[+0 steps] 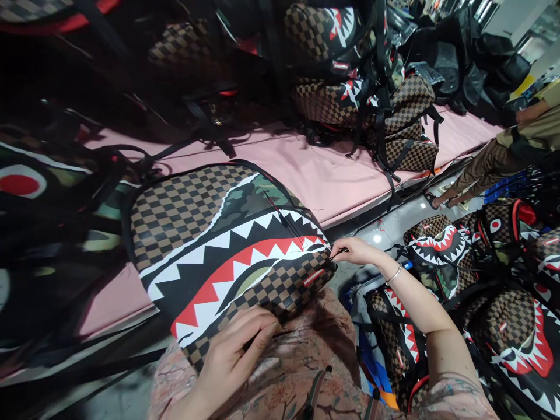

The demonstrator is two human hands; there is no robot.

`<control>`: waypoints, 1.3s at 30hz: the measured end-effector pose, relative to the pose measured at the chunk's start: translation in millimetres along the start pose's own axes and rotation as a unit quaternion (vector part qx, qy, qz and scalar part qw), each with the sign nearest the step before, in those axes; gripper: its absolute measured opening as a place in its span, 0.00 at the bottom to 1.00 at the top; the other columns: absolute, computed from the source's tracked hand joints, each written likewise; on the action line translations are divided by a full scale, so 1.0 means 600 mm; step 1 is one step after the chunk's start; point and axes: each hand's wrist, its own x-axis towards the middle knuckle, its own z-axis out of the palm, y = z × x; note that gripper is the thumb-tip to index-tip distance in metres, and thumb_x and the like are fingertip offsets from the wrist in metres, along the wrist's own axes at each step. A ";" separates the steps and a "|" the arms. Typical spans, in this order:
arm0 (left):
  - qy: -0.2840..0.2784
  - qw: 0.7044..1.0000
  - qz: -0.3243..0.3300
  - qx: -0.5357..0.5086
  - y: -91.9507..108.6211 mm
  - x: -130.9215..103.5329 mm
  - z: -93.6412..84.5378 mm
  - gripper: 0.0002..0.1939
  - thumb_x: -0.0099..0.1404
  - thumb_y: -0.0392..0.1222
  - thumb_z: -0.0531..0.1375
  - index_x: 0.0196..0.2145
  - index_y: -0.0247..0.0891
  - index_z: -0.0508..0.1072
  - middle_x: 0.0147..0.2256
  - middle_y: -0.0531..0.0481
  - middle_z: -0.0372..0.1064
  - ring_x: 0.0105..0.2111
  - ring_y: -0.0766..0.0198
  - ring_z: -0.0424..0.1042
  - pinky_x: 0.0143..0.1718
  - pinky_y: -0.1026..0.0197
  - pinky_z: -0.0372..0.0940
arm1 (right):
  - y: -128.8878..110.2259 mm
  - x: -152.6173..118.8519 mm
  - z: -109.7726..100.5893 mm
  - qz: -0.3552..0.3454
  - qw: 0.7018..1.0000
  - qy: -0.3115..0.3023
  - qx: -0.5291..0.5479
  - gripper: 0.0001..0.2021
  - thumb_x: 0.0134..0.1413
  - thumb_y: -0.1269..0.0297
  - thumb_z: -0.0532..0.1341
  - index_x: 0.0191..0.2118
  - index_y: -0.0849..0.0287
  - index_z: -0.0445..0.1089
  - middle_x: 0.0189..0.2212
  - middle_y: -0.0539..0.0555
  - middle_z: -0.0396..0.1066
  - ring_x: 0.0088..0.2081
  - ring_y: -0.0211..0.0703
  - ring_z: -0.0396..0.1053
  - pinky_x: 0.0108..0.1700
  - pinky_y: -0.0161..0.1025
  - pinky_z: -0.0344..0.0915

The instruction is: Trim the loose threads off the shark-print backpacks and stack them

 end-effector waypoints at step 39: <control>0.010 0.928 0.028 0.370 -0.132 -0.074 0.054 0.28 0.56 0.30 0.48 0.55 0.38 0.63 0.54 0.41 0.62 0.55 0.51 0.59 0.56 0.47 0.49 | -0.036 0.054 0.074 -0.003 0.966 0.219 0.138 0.12 0.48 0.55 0.59 0.35 0.58 0.68 0.32 0.53 0.70 0.35 0.43 0.66 0.39 0.39 0.63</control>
